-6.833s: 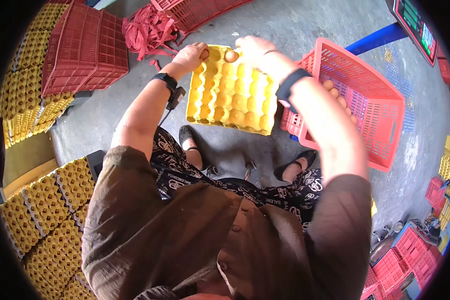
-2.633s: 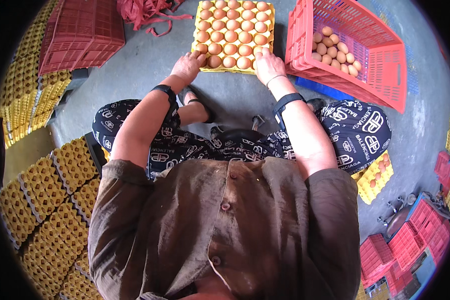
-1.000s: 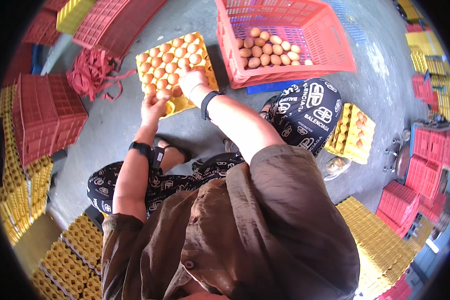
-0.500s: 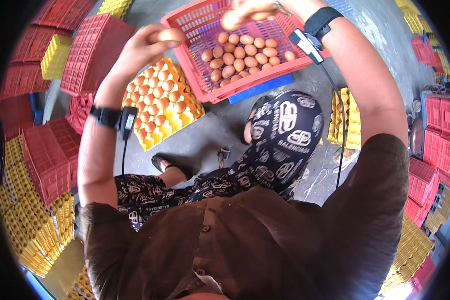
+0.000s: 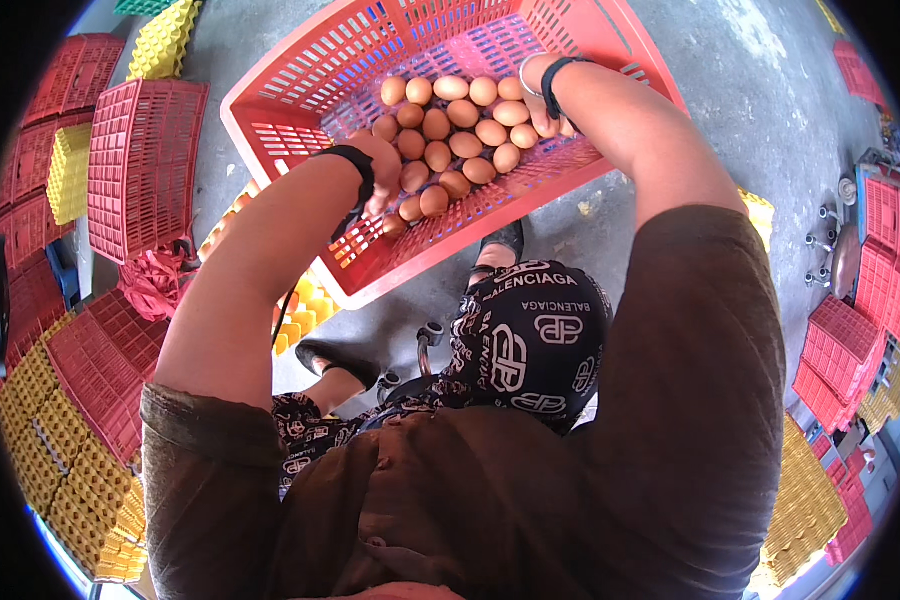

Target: The person sorts eggs by picking them up by hand from a large crate and placing them into individual yellow egg trays, then stacks the trays on a table.

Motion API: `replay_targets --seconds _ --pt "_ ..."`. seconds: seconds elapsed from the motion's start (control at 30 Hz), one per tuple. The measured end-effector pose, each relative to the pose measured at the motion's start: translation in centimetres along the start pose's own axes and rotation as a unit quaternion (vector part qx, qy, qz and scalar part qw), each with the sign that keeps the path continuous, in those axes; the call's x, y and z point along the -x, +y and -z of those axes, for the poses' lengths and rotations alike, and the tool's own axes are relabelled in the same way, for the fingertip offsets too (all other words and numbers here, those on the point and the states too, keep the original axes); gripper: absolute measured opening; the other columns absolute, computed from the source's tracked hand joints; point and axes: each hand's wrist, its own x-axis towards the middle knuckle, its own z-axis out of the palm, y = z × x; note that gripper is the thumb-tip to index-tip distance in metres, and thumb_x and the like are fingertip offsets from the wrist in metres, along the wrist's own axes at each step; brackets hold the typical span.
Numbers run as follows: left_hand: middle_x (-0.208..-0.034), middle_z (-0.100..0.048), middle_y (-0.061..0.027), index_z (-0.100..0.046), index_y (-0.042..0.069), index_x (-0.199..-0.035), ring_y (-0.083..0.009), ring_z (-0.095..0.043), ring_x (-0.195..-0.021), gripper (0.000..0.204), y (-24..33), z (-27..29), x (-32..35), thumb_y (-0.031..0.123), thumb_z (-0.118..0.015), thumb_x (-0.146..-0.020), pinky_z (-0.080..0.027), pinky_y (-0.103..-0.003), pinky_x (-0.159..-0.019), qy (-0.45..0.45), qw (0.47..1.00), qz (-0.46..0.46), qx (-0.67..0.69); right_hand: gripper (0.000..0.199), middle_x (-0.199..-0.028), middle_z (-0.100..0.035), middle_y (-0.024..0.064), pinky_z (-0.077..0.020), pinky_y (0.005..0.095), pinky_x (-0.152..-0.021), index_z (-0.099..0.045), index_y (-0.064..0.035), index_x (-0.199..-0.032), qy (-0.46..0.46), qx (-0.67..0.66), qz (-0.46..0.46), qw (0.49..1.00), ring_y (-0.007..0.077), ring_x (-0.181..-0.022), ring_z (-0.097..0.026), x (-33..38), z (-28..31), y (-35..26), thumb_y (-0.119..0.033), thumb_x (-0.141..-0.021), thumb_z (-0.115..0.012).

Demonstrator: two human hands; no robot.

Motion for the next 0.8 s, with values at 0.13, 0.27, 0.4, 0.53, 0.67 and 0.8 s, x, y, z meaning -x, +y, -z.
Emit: replay_targets --seconds 0.13,0.27,0.4,0.53,0.67,0.8 --pt "-0.122 -0.059 -0.0208 -0.074 0.014 -0.1 -0.0351 -0.054 -0.117 0.041 -0.1 0.3 0.9 0.014 -0.084 -0.06 -0.048 -0.04 -0.091 0.014 0.999 -0.034 0.019 0.01 -0.076 -0.064 0.0122 -0.0387 0.0403 -0.057 -0.066 -0.0056 -0.085 0.029 -0.207 0.038 0.977 0.0244 -0.065 -0.058 2.1 -0.8 -0.1 -0.007 -0.076 -0.063" --pt "-0.096 -0.068 -0.0178 -0.065 0.011 -0.112 -0.0302 -0.064 -0.093 0.031 -1.0 2.3 4.3 0.027 -0.056 -0.088 -0.05 -0.04 -0.082 -0.048 0.929 -0.026 0.366 0.007 -0.064 -0.06 0.0113 -0.0314 0.0384 -0.044 -0.063 -0.0079 -0.079 0.017 -0.44 0.081 0.894 0.0241 -0.05 -0.053 10.2 -2.7 -0.9 -0.006 -0.072 -0.06" --pt "-0.081 -0.069 -0.0061 -0.066 0.007 -0.108 -0.0175 -0.063 -0.067 0.028 -8.5 4.3 9.2 0.015 -0.061 -0.082 -0.052 -0.033 -0.061 0.257 0.831 -0.306 0.387 0.038 -0.097 -0.069 0.0118 -0.0506 0.0358 -0.078 -0.066 -0.0029 -0.109 0.059 -0.243 0.431 0.867 0.0218 -0.087 -0.064 6.0 -1.3 3.0 -0.017 -0.075 -0.071" --pt "-0.091 -0.067 -0.0094 -0.063 0.007 -0.105 -0.0206 -0.065 -0.08 0.027 -22.5 -7.5 19.0 0.013 -0.072 -0.08 -0.052 -0.032 -0.071 0.388 0.866 -0.04 0.314 0.033 -0.1 -0.068 0.0089 -0.0505 0.0299 -0.085 -0.063 -0.0009 -0.111 0.27 -0.021 0.444 0.854 0.0157 -0.092 -0.063 14.7 0.1 -3.9 -0.016 -0.083 -0.07" --pt "-0.103 -0.067 -0.0152 -0.064 0.012 -0.114 -0.0312 -0.065 -0.096 0.038 -26.2 -25.9 22.5 0.014 -0.072 -0.076 -0.052 -0.041 -0.084 0.261 0.93 0.08 0.248 0.025 -0.084 -0.067 0.0097 -0.0508 0.031 -0.073 -0.065 -0.0006 -0.092 0.273 0.004 0.638 0.72 0.0166 -0.081 -0.065 28.6 -9.3 -13.6 -0.024 -0.085 -0.065" --pt "-0.112 -0.06 -0.0152 -0.06 0.009 -0.113 -0.0365 -0.058 -0.107 0.041 -24.0 -33.2 20.2 0.014 -0.071 -0.074 -0.048 -0.043 -0.091 0.258 0.94 0.052 0.218 0.022 -0.08 -0.067 0.0113 -0.0521 0.0373 -0.071 -0.067 -0.0051 -0.091 0.281 0.147 0.602 0.733 0.0278 -0.076 -0.065 25.2 -20.7 -21.5 -0.026 -0.084 -0.062"
